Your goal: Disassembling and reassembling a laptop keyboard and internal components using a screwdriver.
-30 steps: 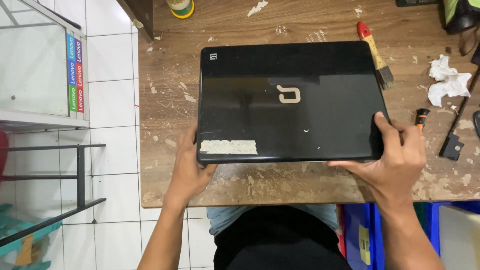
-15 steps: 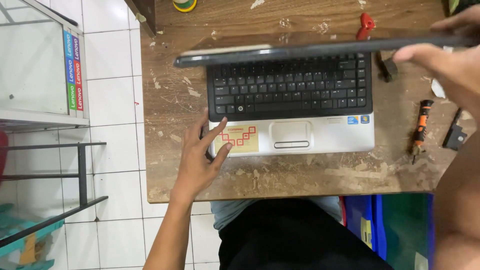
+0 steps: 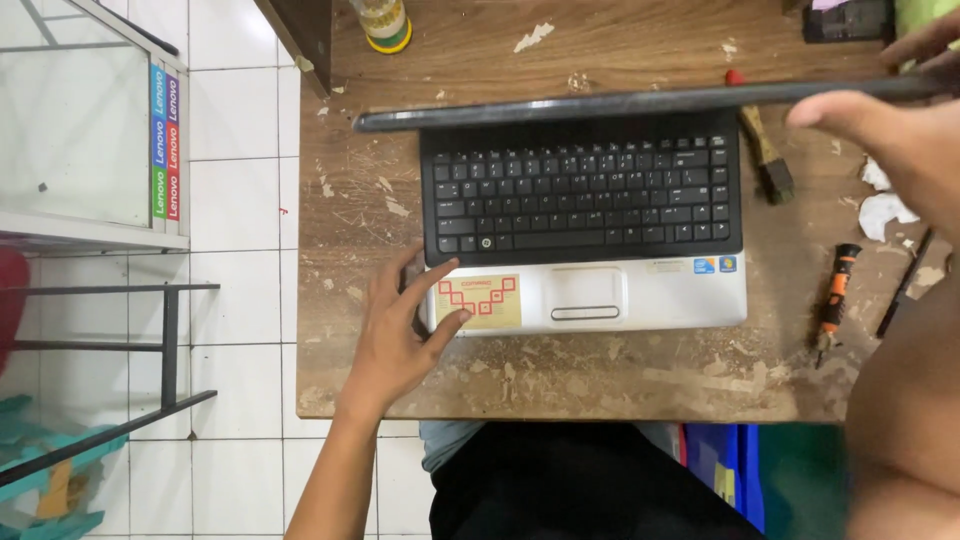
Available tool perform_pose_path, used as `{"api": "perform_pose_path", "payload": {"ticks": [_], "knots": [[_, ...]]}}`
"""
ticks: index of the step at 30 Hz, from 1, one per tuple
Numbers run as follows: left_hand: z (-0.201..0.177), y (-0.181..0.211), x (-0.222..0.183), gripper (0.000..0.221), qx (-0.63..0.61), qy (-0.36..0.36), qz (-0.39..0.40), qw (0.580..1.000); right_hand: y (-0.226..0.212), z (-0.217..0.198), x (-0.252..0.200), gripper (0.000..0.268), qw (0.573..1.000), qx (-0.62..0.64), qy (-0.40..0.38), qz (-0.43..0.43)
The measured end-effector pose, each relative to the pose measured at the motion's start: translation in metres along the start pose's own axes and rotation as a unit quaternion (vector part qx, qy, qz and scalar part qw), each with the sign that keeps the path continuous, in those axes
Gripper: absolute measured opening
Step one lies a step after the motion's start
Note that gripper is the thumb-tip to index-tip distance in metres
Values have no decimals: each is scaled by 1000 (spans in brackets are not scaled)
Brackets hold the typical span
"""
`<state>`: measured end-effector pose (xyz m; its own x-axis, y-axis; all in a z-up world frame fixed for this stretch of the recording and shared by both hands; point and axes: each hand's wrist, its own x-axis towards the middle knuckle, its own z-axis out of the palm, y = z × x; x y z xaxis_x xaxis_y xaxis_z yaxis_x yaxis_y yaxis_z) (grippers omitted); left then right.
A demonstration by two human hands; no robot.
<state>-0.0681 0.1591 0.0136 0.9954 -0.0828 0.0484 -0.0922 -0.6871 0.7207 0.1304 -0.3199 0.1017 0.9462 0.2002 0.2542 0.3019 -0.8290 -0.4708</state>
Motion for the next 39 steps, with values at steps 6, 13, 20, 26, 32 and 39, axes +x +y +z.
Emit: {"api": "perform_pose_path", "payload": {"ticks": [6,13,20,26,32,39], "knots": [[-2,19,51,57,99,57,144,983,-19,-6,-32,81,999,10,27,-35],[14,22,124,62,216,23,182,959,20,25,-77,31,962,109,81,238],[38,23,136,56,243,59,167,954,-35,40,-24,84,951,201,134,-193],[35,23,139,58,253,52,159,953,-13,53,-10,88,929,292,132,-185],[32,28,142,71,253,69,182,948,-6,45,5,85,943,281,118,-136],[32,30,141,67,250,86,200,943,-5,38,26,79,964,235,108,-55]]}}
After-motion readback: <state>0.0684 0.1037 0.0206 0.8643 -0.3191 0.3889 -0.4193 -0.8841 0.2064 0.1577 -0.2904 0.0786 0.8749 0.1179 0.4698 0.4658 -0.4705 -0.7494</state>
